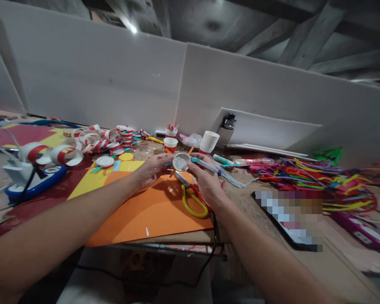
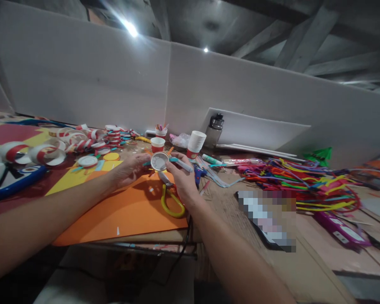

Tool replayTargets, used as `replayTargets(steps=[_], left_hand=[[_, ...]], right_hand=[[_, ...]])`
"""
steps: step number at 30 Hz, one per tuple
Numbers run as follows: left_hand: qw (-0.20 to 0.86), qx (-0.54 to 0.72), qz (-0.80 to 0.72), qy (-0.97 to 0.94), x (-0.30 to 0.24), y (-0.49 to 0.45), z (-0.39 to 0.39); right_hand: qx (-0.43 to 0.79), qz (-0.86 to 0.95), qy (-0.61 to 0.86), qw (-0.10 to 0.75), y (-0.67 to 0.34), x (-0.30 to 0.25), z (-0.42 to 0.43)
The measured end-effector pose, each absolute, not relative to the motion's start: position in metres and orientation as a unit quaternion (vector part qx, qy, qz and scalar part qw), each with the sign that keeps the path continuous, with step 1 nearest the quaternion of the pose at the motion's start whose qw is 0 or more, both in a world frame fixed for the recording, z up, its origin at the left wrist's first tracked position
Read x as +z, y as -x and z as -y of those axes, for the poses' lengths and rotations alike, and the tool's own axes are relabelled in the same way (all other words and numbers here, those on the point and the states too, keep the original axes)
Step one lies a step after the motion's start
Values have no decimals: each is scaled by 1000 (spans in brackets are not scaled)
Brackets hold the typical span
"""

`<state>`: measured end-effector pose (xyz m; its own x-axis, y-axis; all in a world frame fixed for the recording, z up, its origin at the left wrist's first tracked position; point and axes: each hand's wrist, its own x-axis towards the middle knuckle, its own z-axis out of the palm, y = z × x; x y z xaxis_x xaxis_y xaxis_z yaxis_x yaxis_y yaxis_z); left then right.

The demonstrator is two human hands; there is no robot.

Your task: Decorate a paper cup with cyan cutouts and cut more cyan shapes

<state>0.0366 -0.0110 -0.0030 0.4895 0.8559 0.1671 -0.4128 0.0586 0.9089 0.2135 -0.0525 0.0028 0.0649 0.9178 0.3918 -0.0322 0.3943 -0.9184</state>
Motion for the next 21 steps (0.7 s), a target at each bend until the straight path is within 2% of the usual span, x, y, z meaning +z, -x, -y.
replayTargets(steps=[8,16,21], left_hand=[[674,453,-244,-530,-1,-38,13],[648,505,-276,-498,-5,-38,8],[644,499,-270,-513,-8,-39,7]], right_hand=[[398,569,381,611,-212,4,55],[225,553,434,674,-218,12,55],[211,639,390,628,-210,13,65]])
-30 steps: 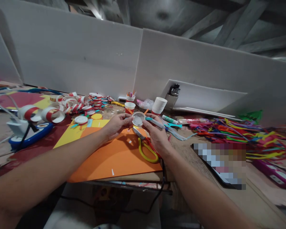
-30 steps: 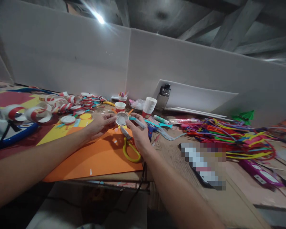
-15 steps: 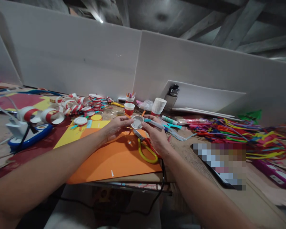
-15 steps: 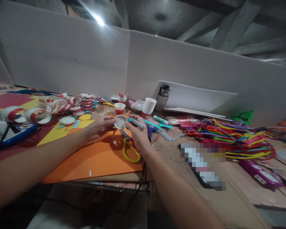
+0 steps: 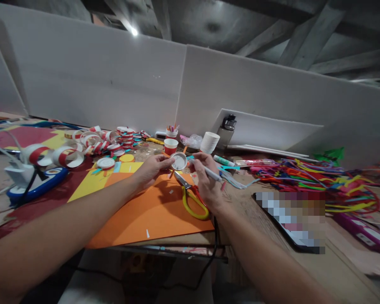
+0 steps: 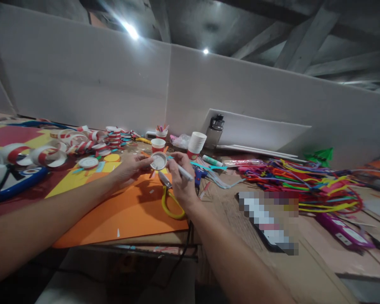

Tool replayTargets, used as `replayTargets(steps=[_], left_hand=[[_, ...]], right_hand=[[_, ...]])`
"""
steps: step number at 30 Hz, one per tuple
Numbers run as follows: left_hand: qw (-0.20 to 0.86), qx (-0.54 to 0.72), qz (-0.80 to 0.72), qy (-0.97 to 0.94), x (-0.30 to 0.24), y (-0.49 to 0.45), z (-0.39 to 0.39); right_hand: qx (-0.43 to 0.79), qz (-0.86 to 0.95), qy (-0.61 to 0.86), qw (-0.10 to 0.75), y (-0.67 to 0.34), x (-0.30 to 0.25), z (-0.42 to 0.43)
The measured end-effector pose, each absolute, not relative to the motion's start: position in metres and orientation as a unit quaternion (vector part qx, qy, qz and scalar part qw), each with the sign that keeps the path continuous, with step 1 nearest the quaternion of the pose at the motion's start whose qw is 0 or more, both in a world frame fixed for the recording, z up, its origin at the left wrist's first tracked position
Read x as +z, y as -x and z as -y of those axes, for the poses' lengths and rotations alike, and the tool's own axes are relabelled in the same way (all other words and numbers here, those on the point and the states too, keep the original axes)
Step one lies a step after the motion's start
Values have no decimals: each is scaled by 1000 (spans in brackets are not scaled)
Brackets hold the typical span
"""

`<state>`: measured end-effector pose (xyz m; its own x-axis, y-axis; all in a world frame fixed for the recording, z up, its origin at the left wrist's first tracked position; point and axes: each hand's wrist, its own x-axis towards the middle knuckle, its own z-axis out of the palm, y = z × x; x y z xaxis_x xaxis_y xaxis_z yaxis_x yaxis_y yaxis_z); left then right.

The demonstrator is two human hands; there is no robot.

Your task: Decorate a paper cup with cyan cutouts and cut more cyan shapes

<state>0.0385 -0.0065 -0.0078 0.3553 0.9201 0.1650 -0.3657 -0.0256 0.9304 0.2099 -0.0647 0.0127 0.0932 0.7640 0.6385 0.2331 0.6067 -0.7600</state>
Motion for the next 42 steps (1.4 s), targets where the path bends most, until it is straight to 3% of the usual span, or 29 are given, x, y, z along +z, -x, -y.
replayTargets(steps=[13,42], left_hand=[[625,485,-269,-549,-11,-40,7],[612,491,-273,-557,-11,-40,6]], right_hand=[[192,669,423,580,-208,9,64],[136,690,429,567,-208,13,66]])
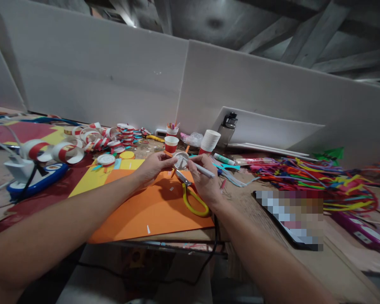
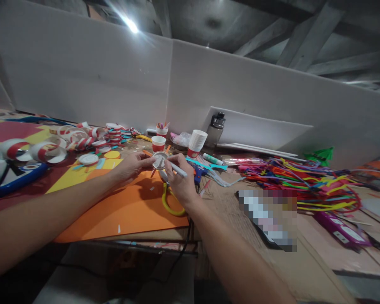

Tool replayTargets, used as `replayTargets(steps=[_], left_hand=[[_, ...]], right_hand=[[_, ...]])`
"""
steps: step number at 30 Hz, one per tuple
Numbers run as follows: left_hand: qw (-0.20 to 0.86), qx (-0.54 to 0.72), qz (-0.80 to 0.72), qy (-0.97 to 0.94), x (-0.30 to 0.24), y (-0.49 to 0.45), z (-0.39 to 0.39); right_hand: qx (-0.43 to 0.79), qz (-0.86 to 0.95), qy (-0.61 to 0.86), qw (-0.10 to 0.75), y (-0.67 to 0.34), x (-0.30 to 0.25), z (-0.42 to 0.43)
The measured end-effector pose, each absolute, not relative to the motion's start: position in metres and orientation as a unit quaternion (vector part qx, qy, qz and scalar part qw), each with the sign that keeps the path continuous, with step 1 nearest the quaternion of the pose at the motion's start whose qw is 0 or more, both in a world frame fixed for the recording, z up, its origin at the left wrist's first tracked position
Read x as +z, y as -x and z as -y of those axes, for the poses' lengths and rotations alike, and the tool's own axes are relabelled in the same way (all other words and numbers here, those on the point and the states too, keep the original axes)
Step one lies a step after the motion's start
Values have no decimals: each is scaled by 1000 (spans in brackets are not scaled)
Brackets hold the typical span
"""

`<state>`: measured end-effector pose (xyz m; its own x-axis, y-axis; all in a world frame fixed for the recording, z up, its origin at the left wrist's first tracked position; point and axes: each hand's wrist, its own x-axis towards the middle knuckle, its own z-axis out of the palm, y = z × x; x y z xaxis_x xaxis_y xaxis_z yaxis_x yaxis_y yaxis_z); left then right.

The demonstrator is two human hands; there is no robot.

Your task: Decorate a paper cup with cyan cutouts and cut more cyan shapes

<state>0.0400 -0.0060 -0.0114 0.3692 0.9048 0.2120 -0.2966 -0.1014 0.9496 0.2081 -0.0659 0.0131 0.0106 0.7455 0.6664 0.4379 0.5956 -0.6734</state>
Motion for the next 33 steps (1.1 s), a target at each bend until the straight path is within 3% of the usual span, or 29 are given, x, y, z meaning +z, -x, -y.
replayTargets(steps=[33], left_hand=[[612,499,-275,-548,-10,-40,6]], right_hand=[[84,694,448,557,-210,12,65]])
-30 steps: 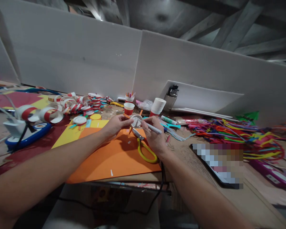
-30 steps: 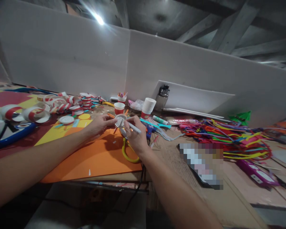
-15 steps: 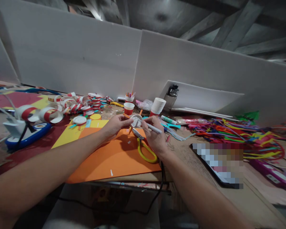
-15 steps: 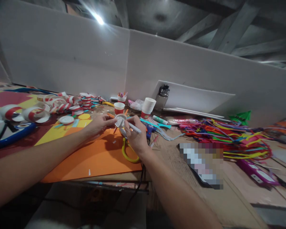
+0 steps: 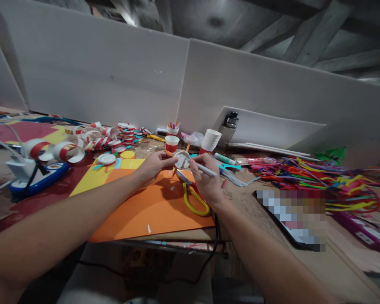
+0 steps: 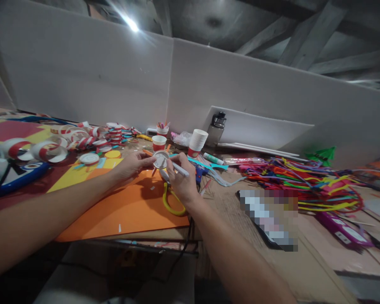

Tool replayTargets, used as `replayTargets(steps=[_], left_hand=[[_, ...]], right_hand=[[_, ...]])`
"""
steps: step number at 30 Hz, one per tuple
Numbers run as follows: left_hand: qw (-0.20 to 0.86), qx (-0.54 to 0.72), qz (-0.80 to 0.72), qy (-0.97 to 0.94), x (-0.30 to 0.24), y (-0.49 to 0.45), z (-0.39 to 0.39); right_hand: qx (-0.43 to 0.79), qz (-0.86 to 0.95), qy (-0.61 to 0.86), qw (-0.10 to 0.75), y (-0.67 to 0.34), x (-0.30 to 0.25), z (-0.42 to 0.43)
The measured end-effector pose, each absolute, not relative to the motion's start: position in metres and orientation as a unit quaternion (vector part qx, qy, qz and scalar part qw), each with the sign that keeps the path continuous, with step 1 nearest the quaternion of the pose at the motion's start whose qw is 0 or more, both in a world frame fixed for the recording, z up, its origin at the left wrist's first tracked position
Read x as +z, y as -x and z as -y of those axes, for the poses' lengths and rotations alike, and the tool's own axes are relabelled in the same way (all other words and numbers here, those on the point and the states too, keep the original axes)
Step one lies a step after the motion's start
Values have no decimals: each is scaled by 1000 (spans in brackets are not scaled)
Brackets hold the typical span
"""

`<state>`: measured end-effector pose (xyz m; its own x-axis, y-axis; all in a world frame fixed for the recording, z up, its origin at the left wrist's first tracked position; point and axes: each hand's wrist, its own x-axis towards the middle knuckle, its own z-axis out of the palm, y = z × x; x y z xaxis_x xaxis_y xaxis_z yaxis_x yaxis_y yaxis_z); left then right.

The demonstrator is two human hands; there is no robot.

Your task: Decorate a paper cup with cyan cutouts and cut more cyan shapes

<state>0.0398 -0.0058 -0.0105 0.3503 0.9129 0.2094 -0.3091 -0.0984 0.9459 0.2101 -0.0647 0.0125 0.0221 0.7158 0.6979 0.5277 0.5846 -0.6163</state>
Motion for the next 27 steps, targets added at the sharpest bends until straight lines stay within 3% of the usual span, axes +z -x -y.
replayTargets(steps=[16,21,27], left_hand=[[611,503,-282,-543,-7,-40,7],[623,513,-291,-513,-8,-40,7],[650,515,-246,-501,-8,-41,7]], right_hand=[[112,668,439,590,-209,14,66],[121,631,420,641,-213,14,64],[263,552,428,666,-216,4,51]])
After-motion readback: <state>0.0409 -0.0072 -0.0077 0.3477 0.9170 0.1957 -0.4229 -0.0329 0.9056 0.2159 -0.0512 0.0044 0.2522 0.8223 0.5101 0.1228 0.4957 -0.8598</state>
